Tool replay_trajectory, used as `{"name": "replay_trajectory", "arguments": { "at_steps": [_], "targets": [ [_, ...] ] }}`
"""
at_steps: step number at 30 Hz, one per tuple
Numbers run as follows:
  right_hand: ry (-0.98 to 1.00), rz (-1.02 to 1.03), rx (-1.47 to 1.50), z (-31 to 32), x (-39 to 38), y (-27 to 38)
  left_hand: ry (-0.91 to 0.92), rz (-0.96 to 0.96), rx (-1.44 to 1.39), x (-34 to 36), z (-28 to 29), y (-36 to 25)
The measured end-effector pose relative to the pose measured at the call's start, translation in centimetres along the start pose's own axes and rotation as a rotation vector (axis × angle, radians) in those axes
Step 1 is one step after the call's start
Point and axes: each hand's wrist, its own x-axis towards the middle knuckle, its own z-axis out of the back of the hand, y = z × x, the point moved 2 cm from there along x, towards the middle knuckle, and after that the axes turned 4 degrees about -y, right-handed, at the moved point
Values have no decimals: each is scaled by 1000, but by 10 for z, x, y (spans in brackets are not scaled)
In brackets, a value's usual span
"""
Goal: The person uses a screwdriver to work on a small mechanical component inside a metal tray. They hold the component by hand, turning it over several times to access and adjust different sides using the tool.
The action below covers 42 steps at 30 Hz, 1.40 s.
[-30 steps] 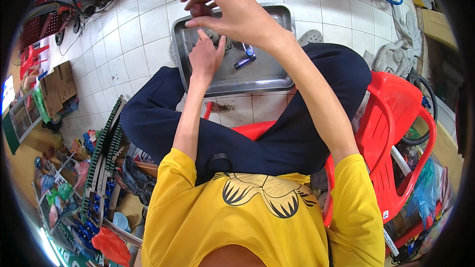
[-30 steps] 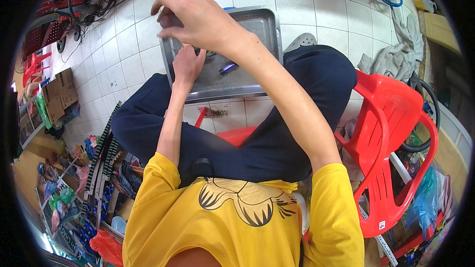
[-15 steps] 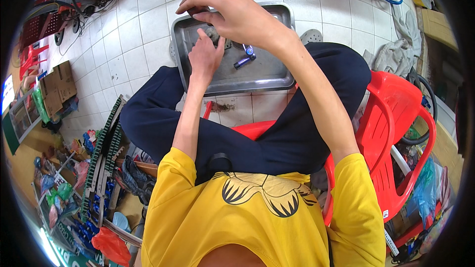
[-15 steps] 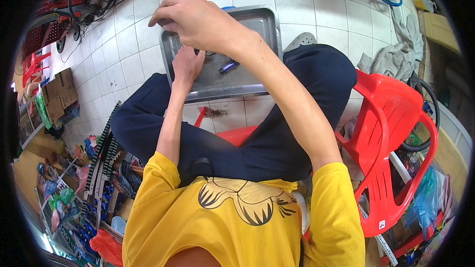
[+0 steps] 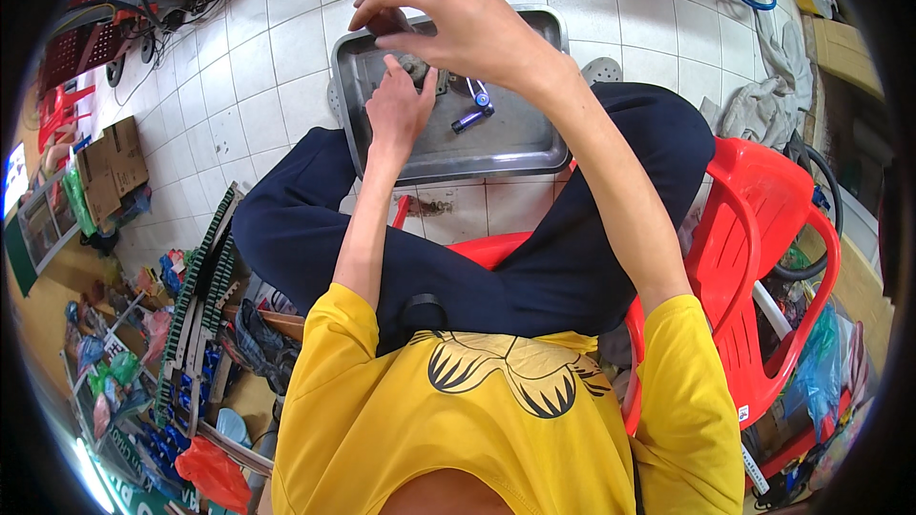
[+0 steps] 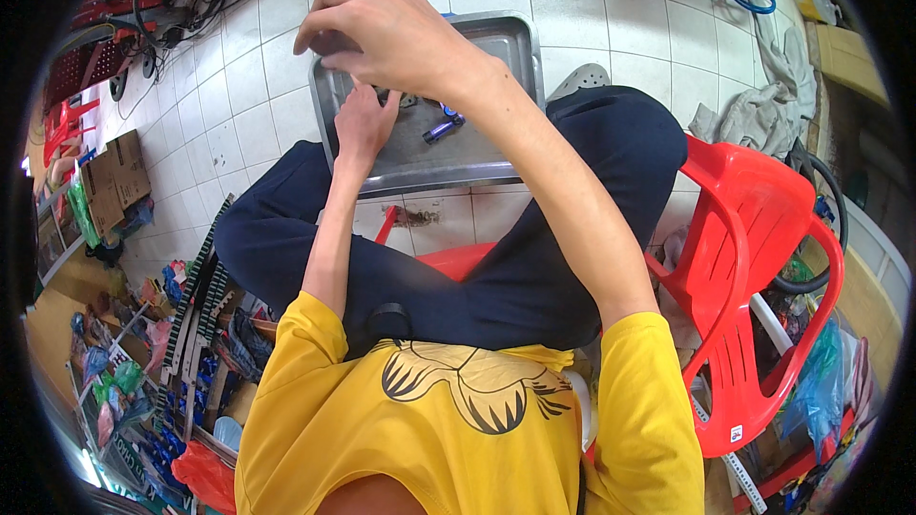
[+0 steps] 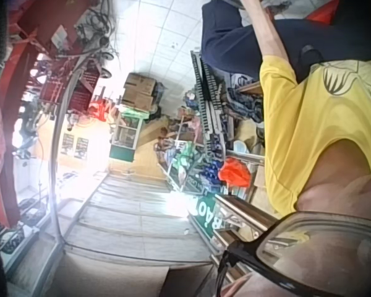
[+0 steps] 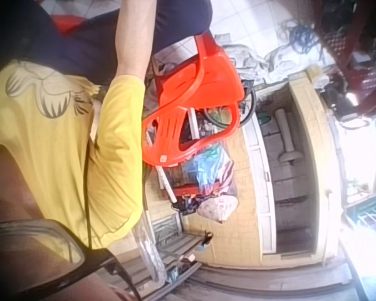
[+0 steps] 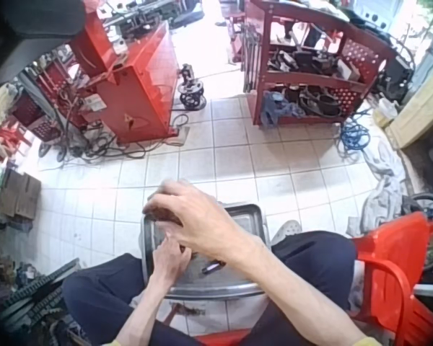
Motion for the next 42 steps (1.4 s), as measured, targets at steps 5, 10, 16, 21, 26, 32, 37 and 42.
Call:
{"name": "replay_trajectory", "arguments": {
  "at_steps": [5,10,16,21,26,32,37,42],
  "targets": [
    [93,-9,40,2,-1,-1,60,17,-15,1,6,-5],
    [88,12,49,-3,-2,-3,21,11,6,-1,0,1],
    [22,-32,56,3,-2,2,22,6,2,0,2,0],
    [-98,22,-41,3,-1,0,6,-1,-3,0,1,-1],
    [7,-10,-39,4,1,2,-34,-48,38,0,-1,1],
    [-7,12,3,-4,0,6,29,-26,39,2,-3,7],
    [31,-29,55,-3,-3,8,18,-36,-28,1,-3,7],
    [78,-50,120,-8,-1,6,22,-62,-41,2,-5,11]
  ]
}}
